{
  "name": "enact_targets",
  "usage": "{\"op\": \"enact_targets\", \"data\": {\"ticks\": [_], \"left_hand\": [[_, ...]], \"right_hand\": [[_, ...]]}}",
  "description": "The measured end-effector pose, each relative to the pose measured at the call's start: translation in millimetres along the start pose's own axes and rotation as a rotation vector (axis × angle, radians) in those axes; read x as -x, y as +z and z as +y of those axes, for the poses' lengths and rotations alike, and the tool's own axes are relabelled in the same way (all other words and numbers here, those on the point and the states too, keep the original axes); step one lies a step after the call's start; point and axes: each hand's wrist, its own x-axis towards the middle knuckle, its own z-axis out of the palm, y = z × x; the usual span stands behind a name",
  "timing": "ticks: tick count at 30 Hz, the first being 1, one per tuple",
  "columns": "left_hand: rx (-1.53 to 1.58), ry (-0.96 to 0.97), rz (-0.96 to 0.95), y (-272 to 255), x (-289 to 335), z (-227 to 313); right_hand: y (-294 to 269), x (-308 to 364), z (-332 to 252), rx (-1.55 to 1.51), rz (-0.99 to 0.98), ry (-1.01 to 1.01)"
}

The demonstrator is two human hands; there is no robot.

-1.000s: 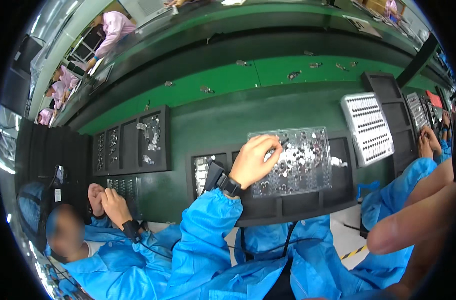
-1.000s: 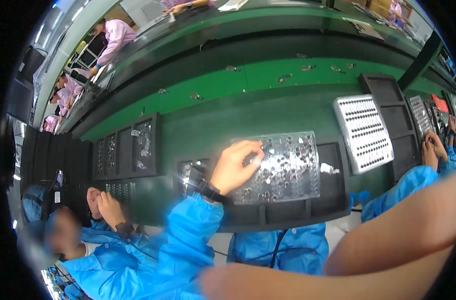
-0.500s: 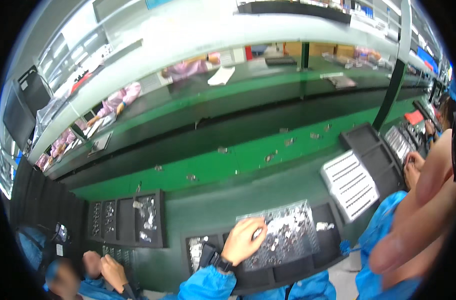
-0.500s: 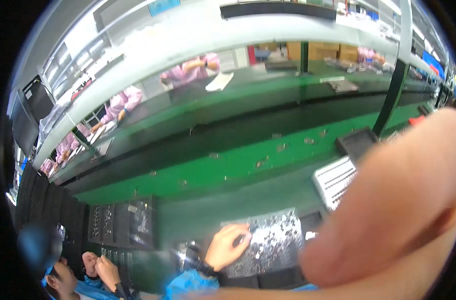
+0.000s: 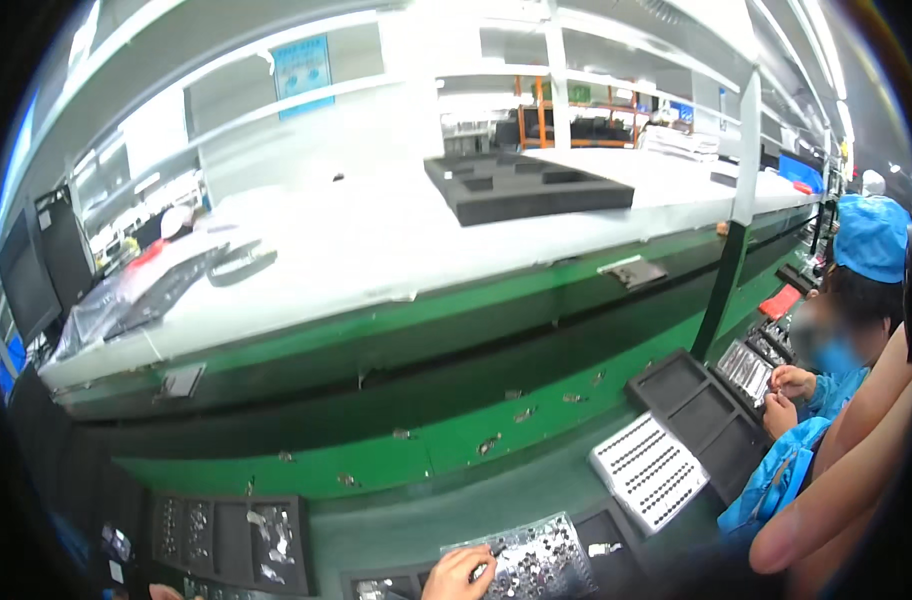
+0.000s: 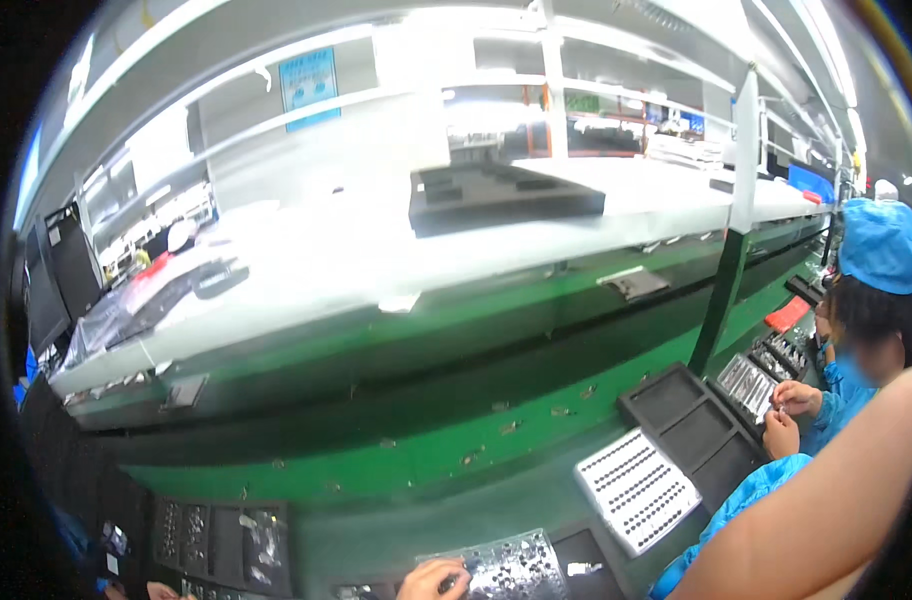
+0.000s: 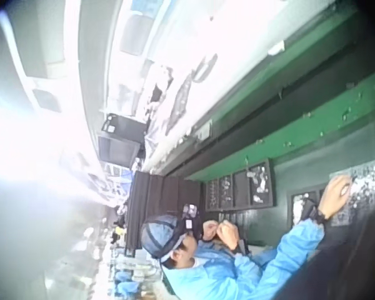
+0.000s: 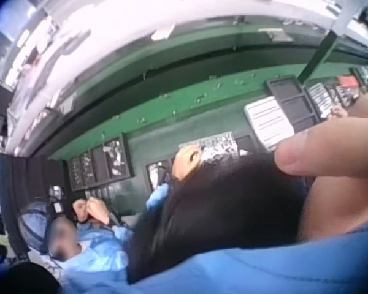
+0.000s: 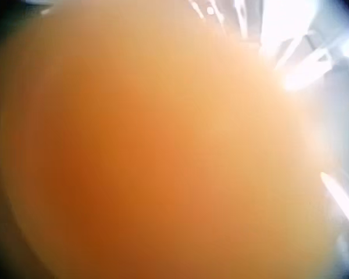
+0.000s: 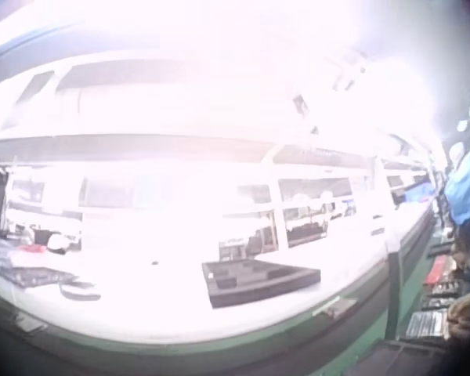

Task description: Picking small electronic or mechanical parts from a tray and assembling them into larger components on a production line.

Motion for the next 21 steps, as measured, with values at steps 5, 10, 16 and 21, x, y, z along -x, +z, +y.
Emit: {"op": "enact_targets", "data": {"ticks": [5, 10, 16, 21], "left_hand": [[-0.513, -0.103, -0.381, 185, 66, -283], [0.053, 0.008, 0.004, -10, -7, -12], [0.031, 0.013, 0.035, -13, -12, 3], [0.081, -0.003, -0.02, -11, -15, 1]], "right_hand": [[-17, 15, 75, 0.147, -0.012, 0.034], [-42, -20, 153, 0.388, 0.014, 0.073], [-59, -52, 253, 0.54, -0.031, 0.058], [-92, -64, 302, 0.678, -0.055, 0.045]]}}
